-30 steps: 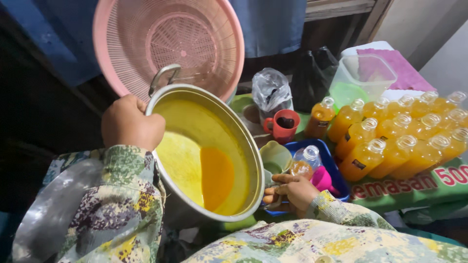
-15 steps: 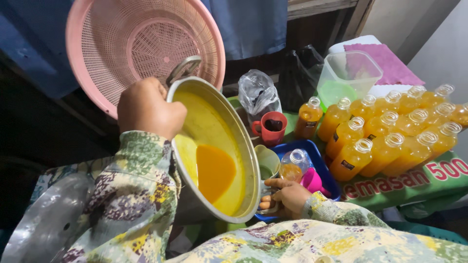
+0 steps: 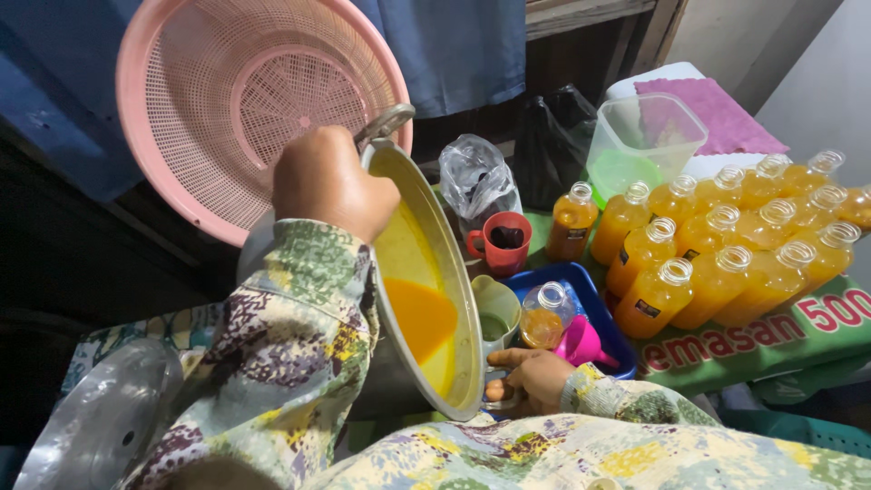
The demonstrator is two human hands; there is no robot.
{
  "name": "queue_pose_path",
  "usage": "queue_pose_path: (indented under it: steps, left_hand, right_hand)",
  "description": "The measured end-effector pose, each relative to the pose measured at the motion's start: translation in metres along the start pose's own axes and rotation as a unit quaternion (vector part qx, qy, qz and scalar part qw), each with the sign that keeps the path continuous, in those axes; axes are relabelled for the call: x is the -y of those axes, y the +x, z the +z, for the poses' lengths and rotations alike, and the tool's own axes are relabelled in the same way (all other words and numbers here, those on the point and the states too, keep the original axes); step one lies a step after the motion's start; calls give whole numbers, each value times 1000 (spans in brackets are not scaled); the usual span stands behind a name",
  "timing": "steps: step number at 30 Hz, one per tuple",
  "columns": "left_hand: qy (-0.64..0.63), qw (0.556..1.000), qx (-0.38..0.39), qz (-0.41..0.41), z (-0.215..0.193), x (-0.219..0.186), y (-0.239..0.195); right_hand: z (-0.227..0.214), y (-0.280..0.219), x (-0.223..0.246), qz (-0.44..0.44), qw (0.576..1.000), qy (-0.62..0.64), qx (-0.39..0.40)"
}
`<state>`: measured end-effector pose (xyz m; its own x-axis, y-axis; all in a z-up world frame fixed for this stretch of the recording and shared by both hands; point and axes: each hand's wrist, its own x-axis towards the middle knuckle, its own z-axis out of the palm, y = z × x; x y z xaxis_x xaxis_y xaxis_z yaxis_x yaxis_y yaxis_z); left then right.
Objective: The person pours a yellow liquid from a large metal pot into a plastic measuring cup, then uses the cup to fill multiple clear plastic bottles arranged on a table. The person repeats the scooping and pouring cycle for several bottles.
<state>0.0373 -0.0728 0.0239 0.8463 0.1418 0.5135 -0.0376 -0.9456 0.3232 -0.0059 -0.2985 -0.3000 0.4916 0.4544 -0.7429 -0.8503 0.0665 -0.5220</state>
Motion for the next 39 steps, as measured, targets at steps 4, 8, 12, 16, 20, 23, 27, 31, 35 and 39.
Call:
queue_pose_path:
  steps: [4,8,12,16,20,23,27,31,35,39]
  left_hand:
    - [-3,999,27,-18,1,-12,1]
    - [5,998,54,-21,2,-22,3]
    - [13,997,74,-29,4,-33,5]
    - [11,993,104,-47,6,-42,7]
    - [23,992,117,-42,9,-48,8]
    - [27,993,111,-29,12,-52,10]
    - [19,991,123,-37,14,-57,10]
    - [25,991,128,-28,15,-61,11]
    - [28,992,124,-20,17,-64,12]
    - [34,990,133,-5,19,-67,14]
  right_hand:
    - [0,1,-4,-4,1000,9,6]
    - [-7,8,-7,7,1000,0,10]
    - [-17,19,-13,5,1000,0,11]
    - [-23,26,-17,-7,999,2,31]
    - [-24,28,-16,14,1000,-9,19]
    - [-23,27,-15,19,1000,-18,17]
    - [-23,27,-16,25,1000,-16,8]
    - [-25,29,-16,26,999,-18,20]
    - [-26,31,-15,35,999,-24,19]
    - [-25,33,-16,41,999,-14,16]
